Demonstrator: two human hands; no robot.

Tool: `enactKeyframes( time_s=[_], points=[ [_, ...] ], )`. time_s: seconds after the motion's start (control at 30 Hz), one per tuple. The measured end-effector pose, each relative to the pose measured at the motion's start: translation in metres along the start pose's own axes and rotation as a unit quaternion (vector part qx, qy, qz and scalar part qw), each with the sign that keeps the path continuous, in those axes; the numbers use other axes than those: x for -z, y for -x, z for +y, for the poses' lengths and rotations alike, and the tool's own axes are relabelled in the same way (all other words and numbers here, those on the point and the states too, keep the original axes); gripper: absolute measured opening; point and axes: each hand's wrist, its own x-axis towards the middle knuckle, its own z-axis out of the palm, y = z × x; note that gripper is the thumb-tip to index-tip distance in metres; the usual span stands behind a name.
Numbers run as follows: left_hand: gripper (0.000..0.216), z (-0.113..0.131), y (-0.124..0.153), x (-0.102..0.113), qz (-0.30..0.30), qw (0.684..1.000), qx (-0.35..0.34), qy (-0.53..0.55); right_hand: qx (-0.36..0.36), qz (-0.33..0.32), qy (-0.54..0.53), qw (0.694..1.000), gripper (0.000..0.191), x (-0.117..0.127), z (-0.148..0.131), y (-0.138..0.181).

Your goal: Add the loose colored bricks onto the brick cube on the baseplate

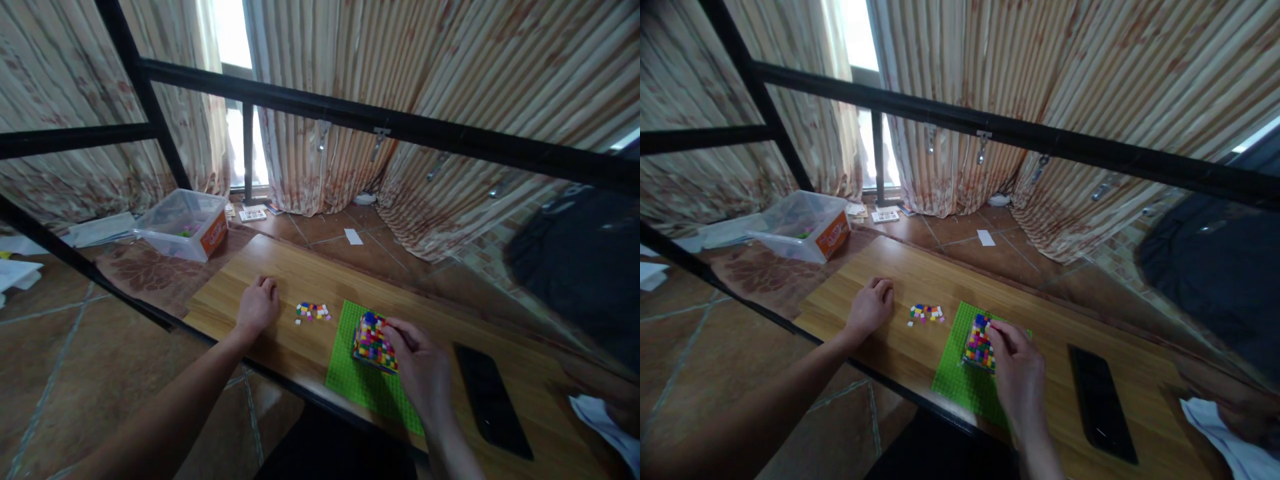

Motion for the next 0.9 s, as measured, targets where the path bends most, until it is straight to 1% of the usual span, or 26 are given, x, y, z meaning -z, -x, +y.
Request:
enactKeyframes(
  time_s=[0.07,0.1,0.2,0.33,0.5,0.67,0.9],
  points=[
    [0.025,0.0,0.0,0.001,0.001,1.0,0.0,-0.007,-0.025,0.026,0.002,0.999,0.026,0.011,0.015,-0.009],
    [0.025,0.0,0.0,0.001,0.003,1.0,-0.001,-0.009,-0.026,0.034,0.008,0.999,0.026,0.015,0.021,-0.014],
    [0.026,-0.001,-0.001,0.0,0.008,1.0,-0.004,-0.009,-0.001,0.02,0.022,1.0,0.026,0.017,0.03,-0.024],
    [0.026,-0.002,-0.002,0.0,0.014,1.0,-0.005,-0.001,0.036,-0.031,0.053,0.997,0.026,0.01,0.03,-0.032],
    [0.026,-0.003,-0.003,0.001,0.017,1.0,-0.007,0.005,0.07,-0.055,0.075,0.993,0.028,0.003,0.036,-0.036],
    [0.026,-0.003,-0.003,0.001,0.015,1.0,-0.004,0.006,0.064,-0.068,0.062,0.994,0.029,0.0,0.043,-0.038],
    [0.026,-0.002,-0.003,0.001,0.01,1.0,-0.006,0.001,0.03,-0.077,0.037,0.996,0.029,0.004,0.039,-0.037]
  ],
)
